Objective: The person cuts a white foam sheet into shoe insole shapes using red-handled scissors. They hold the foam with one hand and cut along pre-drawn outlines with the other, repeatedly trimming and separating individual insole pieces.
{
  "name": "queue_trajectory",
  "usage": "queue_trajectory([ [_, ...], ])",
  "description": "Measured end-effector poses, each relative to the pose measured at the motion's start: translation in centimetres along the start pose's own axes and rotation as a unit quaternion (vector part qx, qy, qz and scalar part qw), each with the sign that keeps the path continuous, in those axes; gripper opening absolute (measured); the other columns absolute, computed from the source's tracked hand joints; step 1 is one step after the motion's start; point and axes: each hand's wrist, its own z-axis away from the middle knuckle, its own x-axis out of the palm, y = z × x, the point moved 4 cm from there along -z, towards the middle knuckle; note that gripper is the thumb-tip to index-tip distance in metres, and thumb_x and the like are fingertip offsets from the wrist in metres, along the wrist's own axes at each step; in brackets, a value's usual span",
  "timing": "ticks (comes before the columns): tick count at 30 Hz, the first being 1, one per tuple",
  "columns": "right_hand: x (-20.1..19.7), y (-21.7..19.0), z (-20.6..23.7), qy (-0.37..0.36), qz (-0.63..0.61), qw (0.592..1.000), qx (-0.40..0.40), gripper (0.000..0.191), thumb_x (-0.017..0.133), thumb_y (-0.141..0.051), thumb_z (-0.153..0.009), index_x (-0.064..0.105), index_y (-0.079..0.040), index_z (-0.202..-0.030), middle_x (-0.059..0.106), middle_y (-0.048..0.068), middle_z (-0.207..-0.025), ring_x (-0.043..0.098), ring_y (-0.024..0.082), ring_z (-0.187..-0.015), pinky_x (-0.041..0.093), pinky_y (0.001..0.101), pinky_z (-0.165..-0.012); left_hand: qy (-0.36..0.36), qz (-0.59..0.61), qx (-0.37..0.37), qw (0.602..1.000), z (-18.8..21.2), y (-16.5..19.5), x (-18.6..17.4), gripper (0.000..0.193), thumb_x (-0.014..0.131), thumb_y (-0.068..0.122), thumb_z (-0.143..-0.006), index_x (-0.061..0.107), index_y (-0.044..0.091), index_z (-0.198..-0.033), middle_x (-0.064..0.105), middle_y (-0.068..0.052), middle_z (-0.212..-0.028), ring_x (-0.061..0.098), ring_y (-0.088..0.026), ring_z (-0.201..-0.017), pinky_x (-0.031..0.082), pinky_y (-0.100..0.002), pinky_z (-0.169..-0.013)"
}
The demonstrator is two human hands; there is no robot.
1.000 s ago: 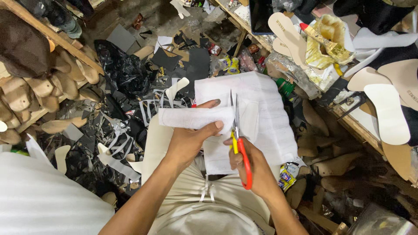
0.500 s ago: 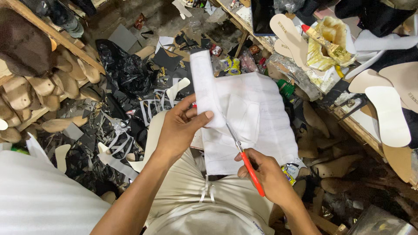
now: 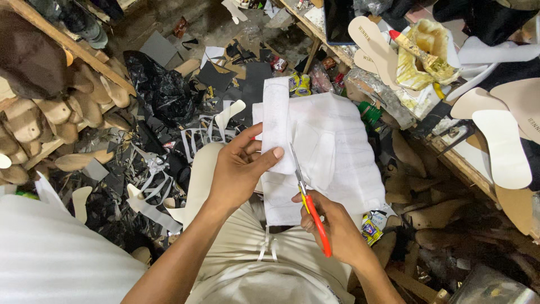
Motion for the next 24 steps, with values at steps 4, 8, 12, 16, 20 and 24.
queue_trajectory([
  [4,-0.2,0.9,0.1,0.012,-0.03,0.999,0.038,0.044,0.055,0.01,-0.077,0.066,-0.003,-0.118,0.06,0.003,-0.072,0.051,0.011,-0.066,0.044,0.0263,-0.059,-0.011,0.028,0.001,1.0,0.1,0.2,0.0,0.056,0.075,0.006,-0.089,0.056,-0.003,-0.14,0.075,-0.009,-0.105,0.071,-0.009,-0.088,0.058,-0.022,-0.076],
  [8,-0.2,1.2,-0.1,0.02,-0.03,0.999,0.034,0.047,0.058,0.009,-0.075,0.064,-0.005,-0.119,0.064,0.003,-0.072,0.058,0.009,-0.067,0.049,0.0234,-0.06,0.003,-0.019,-0.004,1.0,0.3,0.4,0.2,0.057,0.078,0.005,-0.087,0.057,-0.003,-0.14,0.068,-0.008,-0.106,0.07,-0.01,-0.085,0.057,-0.024,-0.07],
  [12,0.3,1.1,-0.1,0.033,-0.056,0.998,0.024,0.044,0.055,0.01,-0.077,0.065,-0.003,-0.118,0.061,0.004,-0.075,0.054,0.01,-0.068,0.045,0.0253,-0.058,-0.024,0.015,-0.013,1.0,0.4,0.7,0.8,0.056,0.076,0.004,-0.09,0.057,-0.001,-0.142,0.07,-0.01,-0.109,0.069,-0.01,-0.086,0.055,-0.023,-0.072],
  [16,0.8,0.6,-0.2,0.033,-0.066,0.997,0.012,0.045,0.054,0.008,-0.078,0.065,-0.003,-0.12,0.062,0.004,-0.075,0.054,0.01,-0.069,0.046,0.0243,-0.061,-0.023,0.021,0.051,0.998,0.1,1.7,0.1,0.072,0.076,0.003,-0.089,0.044,0.008,-0.152,0.069,-0.011,-0.12,0.067,-0.006,-0.09,0.056,-0.02,-0.078],
  [20,1.3,0.3,-0.3,0.054,-0.028,0.998,-0.006,0.03,0.062,-0.003,-0.093,0.062,-0.005,-0.124,0.057,0.0,-0.078,0.051,0.008,-0.069,0.046,0.022,-0.062,-0.037,-0.04,0.063,0.997,0.7,1.7,0.6,0.081,0.078,0.001,-0.088,0.041,0.009,-0.159,0.064,-0.014,-0.139,0.061,-0.005,-0.085,0.048,-0.019,-0.071],
  [24,1.6,0.2,-0.2,0.034,-0.118,0.99,-0.063,0.043,0.048,0.009,-0.08,0.06,0.0,-0.12,0.049,0.0,-0.079,0.043,0.009,-0.069,0.041,0.0237,-0.062,-0.033,0.006,0.04,0.999,1.4,1.4,1.3,0.084,0.079,0.001,-0.086,0.038,0.01,-0.16,0.063,-0.016,-0.139,0.062,-0.005,-0.085,0.05,-0.019,-0.071],
])
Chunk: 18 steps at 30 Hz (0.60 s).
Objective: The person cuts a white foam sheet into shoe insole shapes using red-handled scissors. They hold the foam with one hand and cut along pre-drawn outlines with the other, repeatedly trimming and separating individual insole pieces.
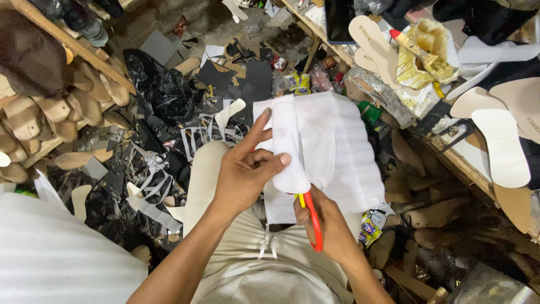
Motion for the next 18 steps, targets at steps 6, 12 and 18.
queue_trajectory([
  [6,0.0,1.4,0.0,0.051,-0.02,0.99,0.129,0.041,0.054,0.004,-0.081,0.064,-0.001,-0.119,0.058,0.002,-0.075,0.046,0.01,-0.059,0.039,0.0261,-0.051,0.051,-0.009,0.021,0.998,-0.3,0.3,-0.3,0.087,0.078,0.001,-0.084,0.033,0.013,-0.157,0.056,-0.012,-0.144,0.062,-0.004,-0.087,0.052,-0.02,-0.074],
  [12,-0.1,-0.1,-0.3,0.041,0.095,0.995,0.008,0.031,0.064,-0.012,-0.092,0.063,-0.001,-0.121,0.063,0.002,-0.079,0.055,0.009,-0.07,0.05,0.0246,-0.061,0.018,-0.003,0.035,0.999,0.3,-0.3,0.3,0.073,0.08,-0.001,-0.086,0.05,0.005,-0.152,0.056,-0.012,-0.152,0.063,-0.008,-0.093,0.057,-0.023,-0.08],
  [18,0.0,-0.1,-0.3,0.047,0.014,0.998,0.048,0.043,0.054,0.002,-0.08,0.065,0.004,-0.123,0.06,0.006,-0.08,0.053,0.013,-0.068,0.046,0.0271,-0.06,0.01,0.031,0.028,0.999,1.1,-0.5,0.6,0.07,0.079,0.001,-0.087,0.051,0.004,-0.151,0.055,-0.013,-0.15,0.064,-0.008,-0.099,0.057,-0.023,-0.082],
])
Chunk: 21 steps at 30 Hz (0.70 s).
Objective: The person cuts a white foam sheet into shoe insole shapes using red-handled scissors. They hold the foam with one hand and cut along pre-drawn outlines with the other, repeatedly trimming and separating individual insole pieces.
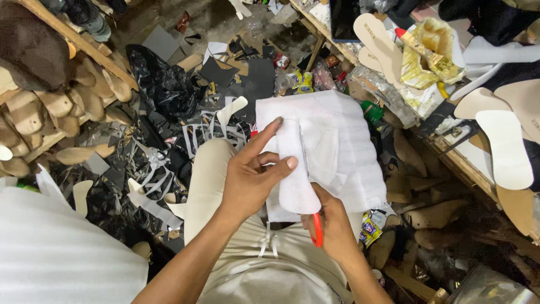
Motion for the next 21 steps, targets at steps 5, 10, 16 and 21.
queue_trajectory([
  [5,-0.2,-0.2,-0.1,0.014,0.008,0.999,-0.034,0.042,0.051,0.003,-0.083,0.061,0.001,-0.124,0.066,0.004,-0.089,0.053,0.009,-0.075,0.047,0.0217,-0.066,-0.027,-0.033,-0.045,0.998,0.4,-0.2,0.2,0.071,0.081,0.003,-0.084,0.053,0.004,-0.149,0.055,-0.011,-0.152,0.06,-0.008,-0.091,0.053,-0.021,-0.074],
  [10,-0.9,-0.2,-0.2,0.025,0.057,0.998,-0.032,0.042,0.047,0.007,-0.074,0.062,0.002,-0.114,0.052,0.002,-0.082,0.044,0.01,-0.072,0.04,0.0237,-0.061,-0.063,-0.036,-0.062,0.995,0.5,0.3,0.3,0.072,0.08,0.005,-0.085,0.051,0.005,-0.15,0.055,-0.009,-0.151,0.059,-0.006,-0.091,0.052,-0.02,-0.072],
  [16,-1.3,-0.8,-0.1,-0.011,0.049,0.999,-0.017,0.014,0.053,-0.002,-0.093,0.059,0.001,-0.105,0.05,-0.001,-0.075,0.044,0.009,-0.066,0.041,0.0242,-0.056,-0.108,-0.053,-0.079,0.99,0.3,0.1,-0.5,0.07,0.08,0.005,-0.085,0.052,0.009,-0.15,0.056,-0.005,-0.15,0.06,-0.005,-0.091,0.053,-0.02,-0.071],
  [21,-2.3,-2.4,-0.1,-0.081,0.009,0.997,-0.009,0.035,0.054,-0.008,-0.086,0.064,0.001,-0.118,0.049,-0.001,-0.075,0.046,0.01,-0.065,0.044,0.0251,-0.06,-0.126,-0.126,-0.09,0.98,-0.6,-0.2,-2.9,0.069,0.079,0.007,-0.086,0.055,0.012,-0.151,0.069,-0.008,-0.136,0.06,-0.008,-0.086,0.05,-0.022,-0.07],
])
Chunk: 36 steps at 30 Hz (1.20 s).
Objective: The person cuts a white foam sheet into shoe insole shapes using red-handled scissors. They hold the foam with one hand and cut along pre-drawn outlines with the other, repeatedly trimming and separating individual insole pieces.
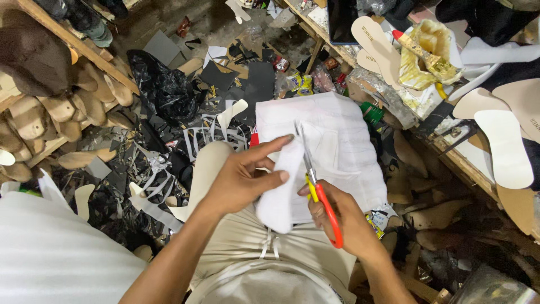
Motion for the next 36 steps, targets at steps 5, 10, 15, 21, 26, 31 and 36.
queue_trajectory([
  [5,-0.2,0.2,-0.1,0.037,0.045,0.998,-0.005,0.044,0.053,-0.036,-0.101,0.063,0.004,-0.115,0.051,0.001,-0.067,0.053,0.01,-0.061,0.046,0.0261,-0.059,-0.01,0.402,0.004,0.915,-1.6,-0.2,-1.4,0.074,0.078,0.022,-0.1,0.039,0.01,-0.162,0.066,-0.025,-0.134,0.068,-0.028,-0.1,0.057,-0.032,-0.076],
  [10,1.8,2.2,-1.8,0.145,-0.043,0.988,-0.044,0.05,0.051,-0.042,-0.104,0.056,0.007,-0.1,0.059,0.004,-0.071,0.059,0.014,-0.062,0.05,0.0292,-0.06,0.071,0.031,0.058,0.995,-0.7,-1.8,3.7,0.102,0.084,0.012,-0.078,0.026,0.013,-0.162,0.049,-0.02,-0.152,0.043,-0.024,-0.145,0.043,-0.035,-0.109],
  [15,2.4,2.4,-1.7,0.132,0.016,0.99,-0.046,0.06,0.044,-0.051,-0.102,0.063,0.004,-0.115,0.056,0.004,-0.068,0.056,0.014,-0.061,0.047,0.0286,-0.059,0.146,0.123,0.031,0.981,-1.3,-0.9,2.9,0.073,0.078,0.016,-0.088,0.046,0.008,-0.154,0.053,-0.012,-0.149,0.055,-0.018,-0.127,0.056,-0.032,-0.098],
  [21,1.5,1.5,-2.2,0.126,0.021,0.989,-0.071,0.069,0.043,-0.057,-0.101,0.059,0.006,-0.125,0.061,0.006,-0.076,0.058,0.015,-0.071,0.047,0.0304,-0.07,0.121,0.009,-0.032,0.992,-1.0,1.5,1.6,0.056,0.08,0.014,-0.084,0.067,0.009,-0.138,0.077,-0.005,-0.103,0.067,-0.006,-0.078,0.057,-0.024,-0.073],
  [26,0.9,1.0,-1.9,0.1,0.027,0.992,-0.072,0.066,0.043,-0.053,-0.103,0.057,0.006,-0.129,0.06,0.009,-0.085,0.059,0.017,-0.08,0.049,0.0324,-0.078,0.094,0.0,-0.039,0.995,-0.6,1.5,1.4,0.058,0.081,0.014,-0.083,0.065,0.009,-0.139,0.078,-0.007,-0.102,0.069,-0.005,-0.081,0.059,-0.023,-0.076],
  [31,1.6,0.8,-1.8,0.081,0.06,0.991,-0.088,0.063,0.038,-0.054,-0.105,0.054,0.003,-0.127,0.062,0.008,-0.092,0.062,0.018,-0.086,0.05,0.0336,-0.085,0.094,0.021,-0.043,0.994,-0.7,1.2,1.6,0.06,0.082,0.016,-0.083,0.064,0.009,-0.14,0.078,-0.007,-0.1,0.068,-0.006,-0.079,0.058,-0.023,-0.074],
  [36,1.8,0.8,-1.8,0.093,0.062,0.985,-0.13,0.067,0.036,-0.059,-0.107,0.055,0.004,-0.119,0.063,0.01,-0.098,0.06,0.019,-0.095,0.048,0.0347,-0.092,0.088,0.022,-0.038,0.995,-0.4,1.1,2.3,0.062,0.082,0.017,-0.084,0.063,0.007,-0.142,0.078,-0.006,-0.098,0.066,-0.004,-0.081,0.055,-0.022,-0.074],
])
